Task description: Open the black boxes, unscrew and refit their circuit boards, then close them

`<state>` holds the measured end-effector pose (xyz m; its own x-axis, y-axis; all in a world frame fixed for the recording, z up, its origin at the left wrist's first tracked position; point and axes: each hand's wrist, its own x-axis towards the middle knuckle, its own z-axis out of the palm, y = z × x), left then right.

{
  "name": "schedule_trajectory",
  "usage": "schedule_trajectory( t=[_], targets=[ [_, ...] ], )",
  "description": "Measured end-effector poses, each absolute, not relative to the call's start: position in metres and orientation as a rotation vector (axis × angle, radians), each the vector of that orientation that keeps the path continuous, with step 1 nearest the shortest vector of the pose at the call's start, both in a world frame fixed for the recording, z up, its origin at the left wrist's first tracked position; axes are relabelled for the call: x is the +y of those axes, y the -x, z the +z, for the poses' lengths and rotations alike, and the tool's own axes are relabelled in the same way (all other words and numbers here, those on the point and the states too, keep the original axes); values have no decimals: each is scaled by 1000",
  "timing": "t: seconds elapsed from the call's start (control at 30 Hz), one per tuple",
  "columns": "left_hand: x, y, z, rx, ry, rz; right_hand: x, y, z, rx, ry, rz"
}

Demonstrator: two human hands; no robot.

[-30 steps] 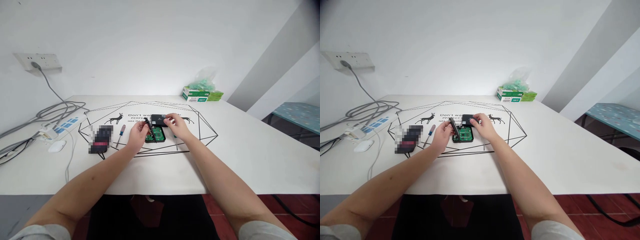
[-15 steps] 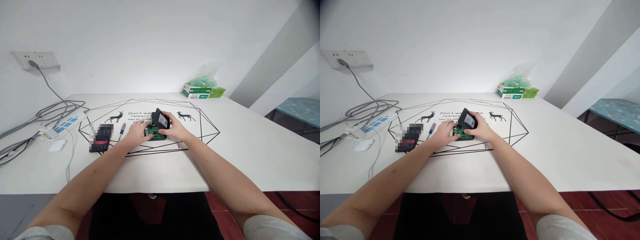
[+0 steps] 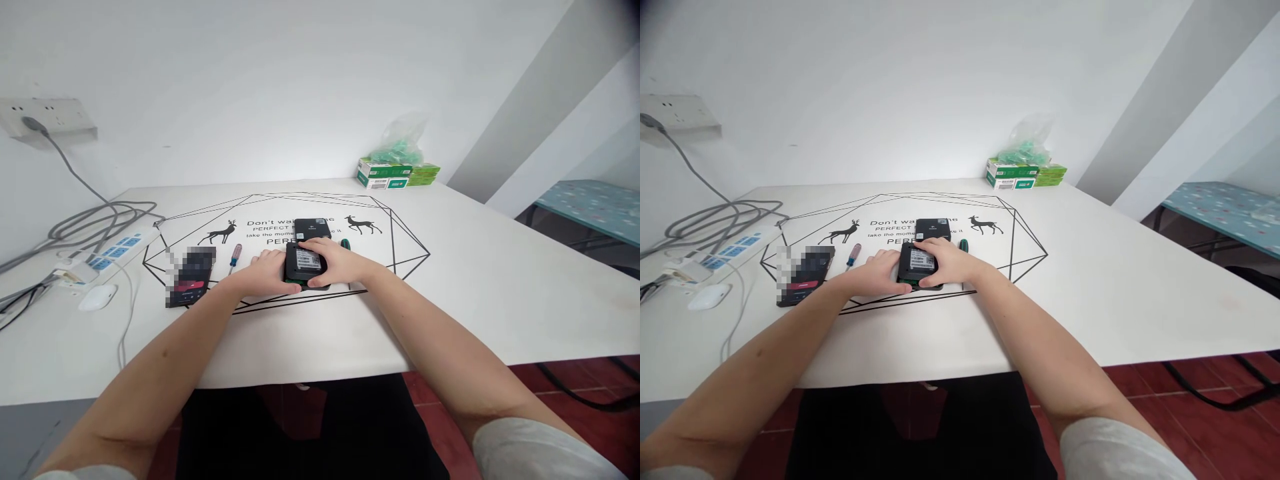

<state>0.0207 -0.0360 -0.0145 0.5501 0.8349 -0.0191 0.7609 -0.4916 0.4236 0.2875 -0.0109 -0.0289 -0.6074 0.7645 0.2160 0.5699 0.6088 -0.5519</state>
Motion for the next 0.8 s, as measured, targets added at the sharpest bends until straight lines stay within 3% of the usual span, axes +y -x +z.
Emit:
schedule_trajectory(
  t=[0.27,0.8],
  targets=[
    [-34,-15,-13,1286,-2366,254,-14,-282,-23,-2548,1050,489],
    [-30,-20,-31,1153,-2467,236,-17,-277,-15,-2563,987,583]
  ],
)
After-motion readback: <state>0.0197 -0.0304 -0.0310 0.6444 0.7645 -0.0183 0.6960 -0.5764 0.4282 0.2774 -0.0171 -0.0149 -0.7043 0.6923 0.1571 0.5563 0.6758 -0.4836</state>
